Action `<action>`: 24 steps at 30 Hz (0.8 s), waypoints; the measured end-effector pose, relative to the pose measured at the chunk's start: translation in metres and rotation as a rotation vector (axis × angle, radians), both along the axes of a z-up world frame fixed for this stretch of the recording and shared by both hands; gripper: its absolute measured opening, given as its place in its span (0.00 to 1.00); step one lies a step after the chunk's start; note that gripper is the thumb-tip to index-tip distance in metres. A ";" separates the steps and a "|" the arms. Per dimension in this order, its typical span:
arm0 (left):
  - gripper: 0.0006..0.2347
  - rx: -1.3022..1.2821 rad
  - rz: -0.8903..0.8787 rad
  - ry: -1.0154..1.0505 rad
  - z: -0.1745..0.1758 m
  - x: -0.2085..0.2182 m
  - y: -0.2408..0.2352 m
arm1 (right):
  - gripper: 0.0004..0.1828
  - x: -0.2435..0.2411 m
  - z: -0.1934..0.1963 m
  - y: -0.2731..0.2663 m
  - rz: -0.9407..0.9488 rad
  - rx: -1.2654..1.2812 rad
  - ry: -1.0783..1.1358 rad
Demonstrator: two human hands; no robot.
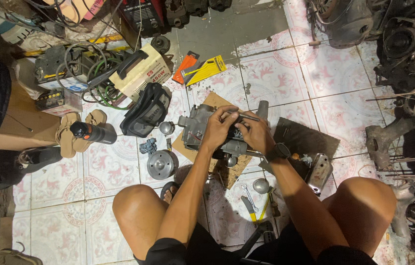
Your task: The person sits on the floor and works on a disassembled engine block placed on a piece of cardboard. They use a wrench to tighten bolts on the engine and later use a screwdriver to adjust internal components.
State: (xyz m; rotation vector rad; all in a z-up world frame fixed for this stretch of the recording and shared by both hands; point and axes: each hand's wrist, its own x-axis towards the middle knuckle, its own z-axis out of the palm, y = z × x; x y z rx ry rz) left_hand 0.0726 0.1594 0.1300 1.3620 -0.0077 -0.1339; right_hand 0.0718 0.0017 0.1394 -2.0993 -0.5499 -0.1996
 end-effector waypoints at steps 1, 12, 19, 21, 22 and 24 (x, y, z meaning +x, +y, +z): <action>0.10 -0.001 0.000 -0.001 -0.001 0.001 -0.002 | 0.08 -0.002 0.014 0.003 0.000 -0.001 -0.001; 0.21 0.173 -0.041 -0.204 0.028 -0.018 -0.006 | 0.01 -0.006 -0.006 0.011 -0.102 0.095 0.045; 0.14 0.110 0.001 -0.089 0.017 -0.014 -0.008 | 0.07 -0.005 -0.028 0.011 -0.083 0.131 0.066; 0.12 0.107 0.016 -0.031 0.015 -0.013 -0.011 | 0.03 -0.008 0.014 0.021 -0.116 0.114 -0.021; 0.12 0.106 0.016 -0.031 0.016 -0.014 -0.010 | 0.03 -0.008 0.009 0.019 -0.115 0.114 -0.021; 0.09 0.116 0.009 -0.077 0.018 -0.017 -0.008 | 0.07 -0.007 -0.001 0.016 -0.096 0.185 -0.015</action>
